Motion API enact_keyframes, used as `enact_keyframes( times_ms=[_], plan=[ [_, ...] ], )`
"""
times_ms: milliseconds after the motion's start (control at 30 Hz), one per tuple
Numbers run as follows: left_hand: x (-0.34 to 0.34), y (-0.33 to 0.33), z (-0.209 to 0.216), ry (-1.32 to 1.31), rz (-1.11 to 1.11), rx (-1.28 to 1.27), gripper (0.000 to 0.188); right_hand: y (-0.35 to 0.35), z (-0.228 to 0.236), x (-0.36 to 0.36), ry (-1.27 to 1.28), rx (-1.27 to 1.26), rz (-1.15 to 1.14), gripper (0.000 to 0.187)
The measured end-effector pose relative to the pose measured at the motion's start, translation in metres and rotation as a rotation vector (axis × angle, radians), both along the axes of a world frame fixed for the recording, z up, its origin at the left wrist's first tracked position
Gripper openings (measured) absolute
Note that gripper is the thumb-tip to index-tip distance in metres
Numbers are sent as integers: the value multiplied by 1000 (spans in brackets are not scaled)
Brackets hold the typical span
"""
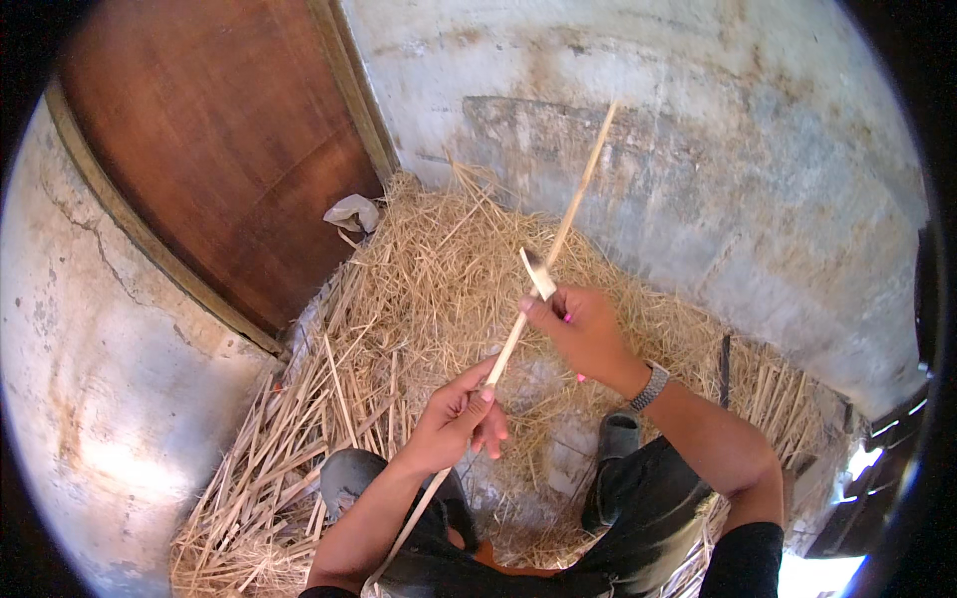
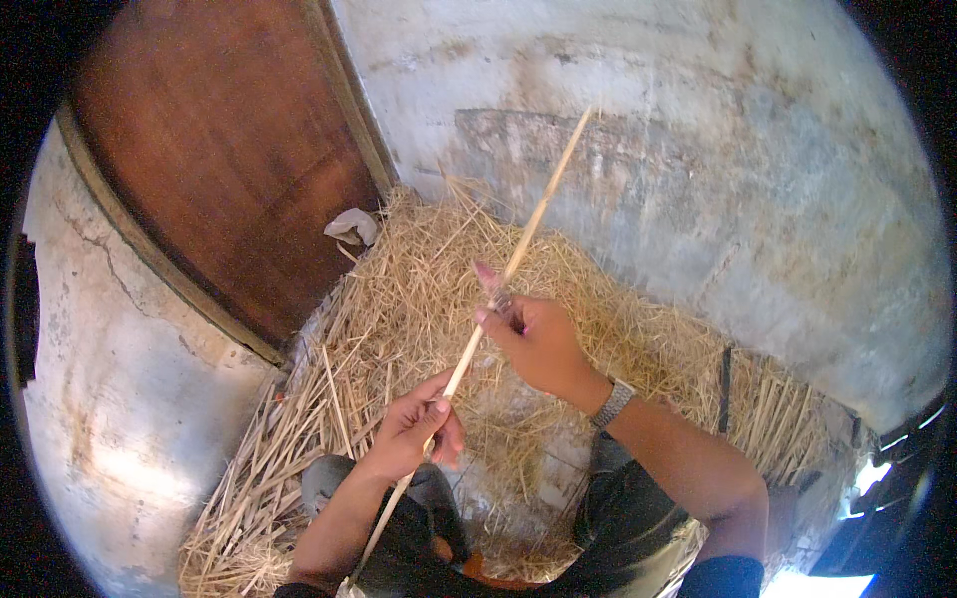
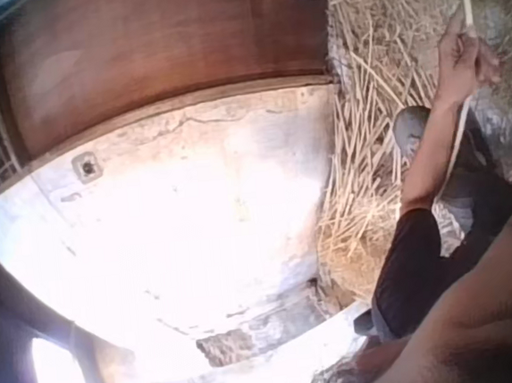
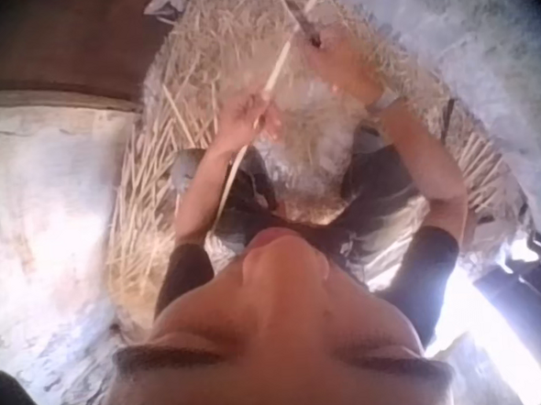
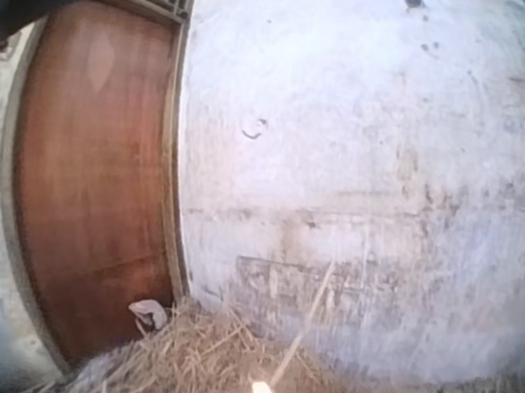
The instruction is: The person is shaving a long wooden stick using a small knife while sitting on a pile of straw. They repeatedly scrape the knife along the stick's surface to remove outer layers, turning the stick as they work.
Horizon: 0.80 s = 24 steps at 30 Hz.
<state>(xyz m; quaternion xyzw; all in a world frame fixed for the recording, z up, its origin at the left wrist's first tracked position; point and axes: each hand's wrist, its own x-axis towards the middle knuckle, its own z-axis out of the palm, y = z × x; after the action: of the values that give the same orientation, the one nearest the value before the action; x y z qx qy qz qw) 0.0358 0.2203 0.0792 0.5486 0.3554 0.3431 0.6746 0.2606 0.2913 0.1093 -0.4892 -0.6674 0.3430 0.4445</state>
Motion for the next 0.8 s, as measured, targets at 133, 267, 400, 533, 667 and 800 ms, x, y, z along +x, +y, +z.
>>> enact_keyframes(
  times_ms=[133,267,400,533,667,800],
  plan=[
    [1,0,-5,18,99,4,47,-6,-7,-10,34,32,172,37],
    [2,1,3,49,103,36,40,-6,-8,-8,22,-13,202,30],
    [-4,2,-2,58,67,42,34,6,-12,-3,81,3,118,33],
    [-2,-1,4,58,58,-9,32,22,-10,9,162,-1,-75,35],
    [-2,-2,1,73,68,-9,34,35,-1,29,-12,219,-159,34],
    [4,-7,6,114,116,1,33,40,6,39,-181,353,-319,33]
  ],
)
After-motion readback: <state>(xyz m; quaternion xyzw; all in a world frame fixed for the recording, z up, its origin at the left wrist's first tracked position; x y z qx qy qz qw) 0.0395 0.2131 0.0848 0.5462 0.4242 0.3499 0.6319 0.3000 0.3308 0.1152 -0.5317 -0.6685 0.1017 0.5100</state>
